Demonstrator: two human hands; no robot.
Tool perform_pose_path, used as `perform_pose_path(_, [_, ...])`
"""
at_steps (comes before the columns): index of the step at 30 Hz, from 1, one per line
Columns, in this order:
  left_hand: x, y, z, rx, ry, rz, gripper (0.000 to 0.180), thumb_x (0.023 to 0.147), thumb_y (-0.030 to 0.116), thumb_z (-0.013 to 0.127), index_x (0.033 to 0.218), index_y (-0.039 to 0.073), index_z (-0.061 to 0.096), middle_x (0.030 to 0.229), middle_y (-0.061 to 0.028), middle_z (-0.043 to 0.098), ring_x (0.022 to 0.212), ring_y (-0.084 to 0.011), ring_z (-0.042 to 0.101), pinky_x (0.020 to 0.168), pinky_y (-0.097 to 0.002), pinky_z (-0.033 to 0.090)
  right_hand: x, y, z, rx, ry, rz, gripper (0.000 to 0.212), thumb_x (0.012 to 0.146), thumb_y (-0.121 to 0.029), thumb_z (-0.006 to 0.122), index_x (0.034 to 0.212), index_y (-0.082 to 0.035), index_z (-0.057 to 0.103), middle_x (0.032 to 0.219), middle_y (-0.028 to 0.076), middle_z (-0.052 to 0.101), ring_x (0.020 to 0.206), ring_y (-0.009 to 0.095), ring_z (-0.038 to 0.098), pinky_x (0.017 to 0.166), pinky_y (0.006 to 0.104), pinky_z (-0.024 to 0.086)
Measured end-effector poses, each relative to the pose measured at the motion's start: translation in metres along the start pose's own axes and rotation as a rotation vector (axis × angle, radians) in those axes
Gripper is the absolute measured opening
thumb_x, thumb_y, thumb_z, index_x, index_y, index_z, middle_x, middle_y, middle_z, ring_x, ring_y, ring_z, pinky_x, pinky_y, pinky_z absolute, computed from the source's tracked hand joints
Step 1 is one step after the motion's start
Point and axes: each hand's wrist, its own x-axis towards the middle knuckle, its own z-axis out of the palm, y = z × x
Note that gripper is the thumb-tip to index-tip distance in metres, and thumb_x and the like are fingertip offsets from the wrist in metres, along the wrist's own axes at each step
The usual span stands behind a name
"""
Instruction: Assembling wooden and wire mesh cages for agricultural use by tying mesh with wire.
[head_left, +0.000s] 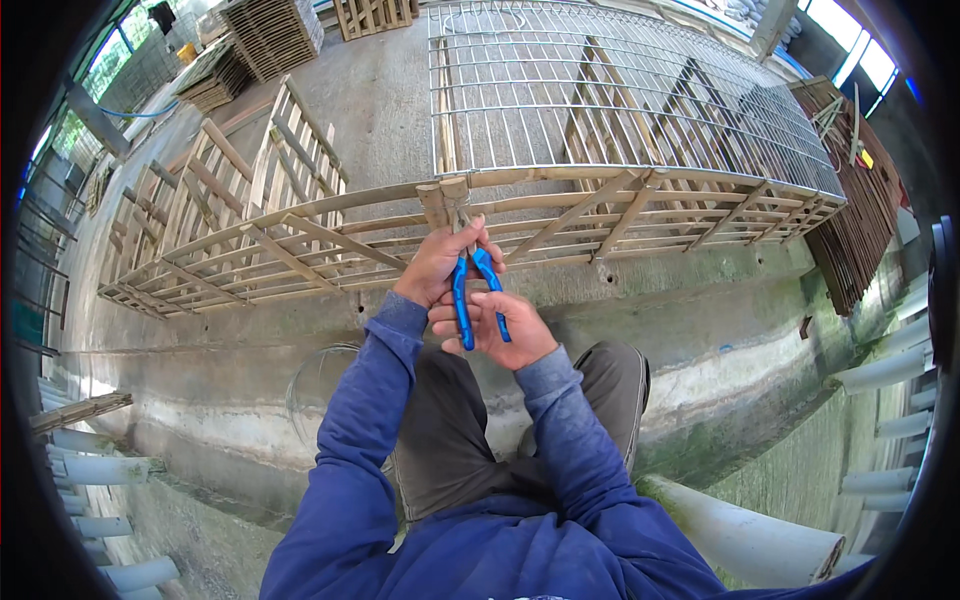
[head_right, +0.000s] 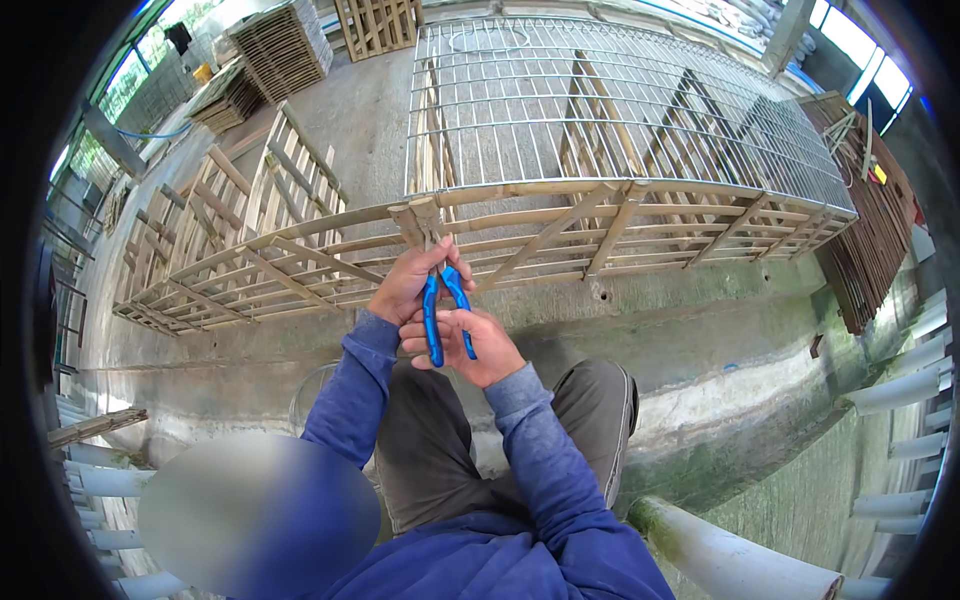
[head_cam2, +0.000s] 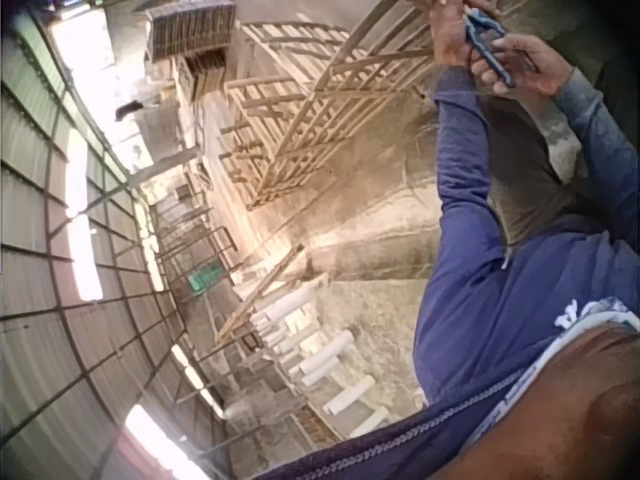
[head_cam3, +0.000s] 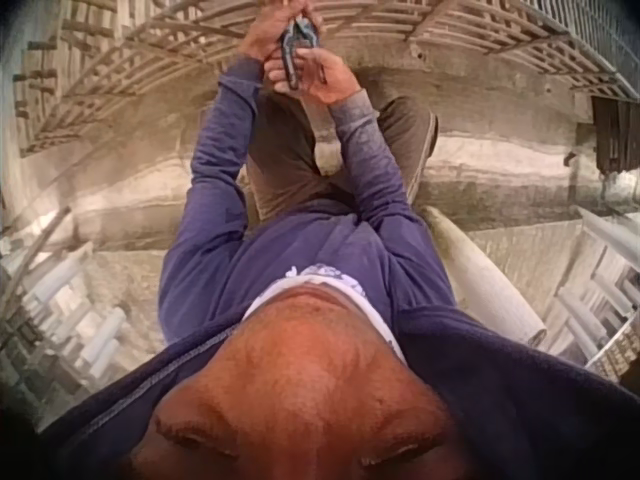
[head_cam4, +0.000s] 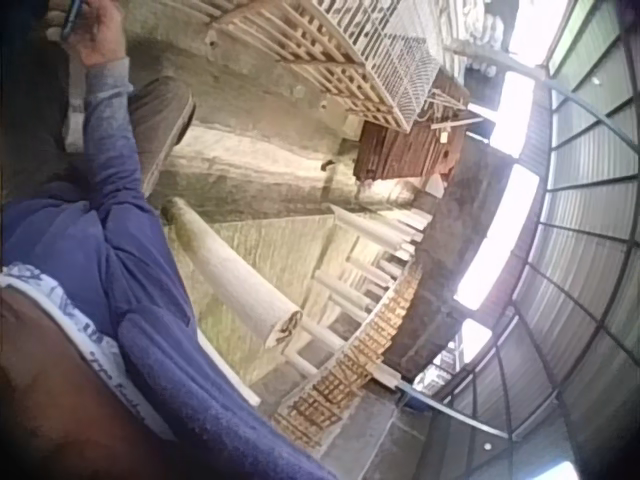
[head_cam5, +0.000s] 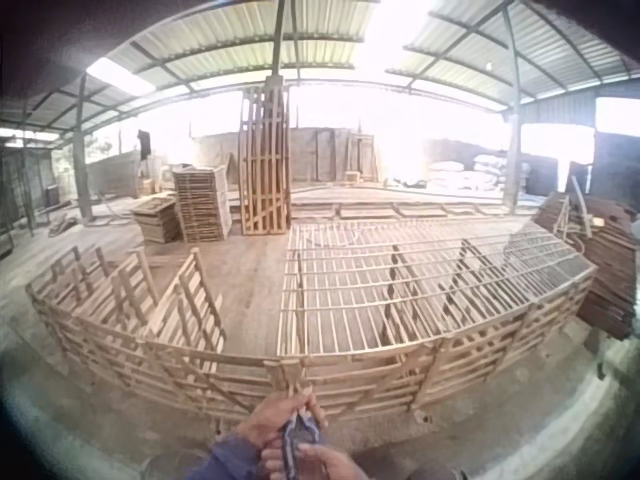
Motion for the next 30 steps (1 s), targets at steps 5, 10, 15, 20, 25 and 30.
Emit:
perform_pose_path(5, [0.009,-0.021,-0.013,0.048,0.034,0.133,0.030,0.092,0.036,0.060,0.078,0.010,0.055,0.073,-0.0075,0.063,0.063,-0.0124,0.060,0.055,-0.0255,0.049,-0.010,-0.012,0.012,-0.255,0.222,0.002,0.035,0.091,-0.016,0.053,0.118,0.005,0.052,0.107,0.014,0.062,0.100,0.027,0.065,0.082,0.0428,0.054])
perform_pose_path(10, [0.007,-0.012,-0.002,0.042,0.046,0.154,0.029,0.092,0.033,0.060,0.075,0.009,0.056,0.067,-0.0059,0.062,0.053,-0.0086,0.055,0.048,-0.0229,0.044,-0.010,-0.014,0.016,-0.319,0.277,-0.020,0.031,0.089,-0.014,0.056,0.116,0.003,0.052,0.103,0.011,0.061,0.101,0.025,0.064,0.081,0.0410,0.053])
perform_pose_path(15, [0.007,-0.006,0.000,0.009,0.020,0.182,0.030,0.092,0.032,0.059,0.074,0.008,0.057,0.067,-0.0064,0.062,0.047,-0.0065,0.050,0.043,-0.0214,0.039,-0.008,-0.022,0.022,-0.389,0.296,-0.009,0.034,0.091,-0.010,0.052,0.121,0.005,0.048,0.111,0.015,0.059,0.103,0.029,0.062,0.084,0.0430,0.053])
perform_pose_path(20, [0.012,-0.007,-0.005,-0.073,-0.043,0.146,0.029,0.092,0.030,0.056,0.075,0.007,0.056,0.069,-0.0068,0.061,0.050,-0.0090,0.052,0.045,-0.0232,0.042,-0.006,-0.025,0.021,-0.524,0.352,-0.019,0.033,0.090,-0.013,0.055,0.118,0.002,0.050,0.109,0.012,0.061,0.099,0.023,0.064,0.075,0.0350,0.054])
perform_pose_path(25, [0.021,-0.018,-0.015,-0.211,-0.065,0.162,0.025,0.092,0.026,0.052,0.078,0.006,0.054,0.069,-0.0079,0.060,0.056,-0.0157,0.056,0.053,-0.0278,0.048,-0.003,-0.029,0.032,-0.876,0.401,-0.009,0.023,0.087,-0.018,0.059,0.099,0.002,0.060,0.089,0.007,0.064,0.074,0.012,0.063,0.056,0.0275,0.049])
perform_pose_path(30, [0.019,-0.015,-0.010,-0.195,-0.095,0.164,0.024,0.092,0.025,0.051,0.078,0.005,0.054,0.069,-0.0085,0.060,0.058,-0.0178,0.058,0.056,-0.0294,0.050,0.001,-0.015,0.028,-0.822,0.430,-0.117,0.022,0.087,-0.020,0.058,0.086,0.002,0.060,0.073,0.006,0.060,0.059,0.013,0.057,0.050,0.0276,0.046])
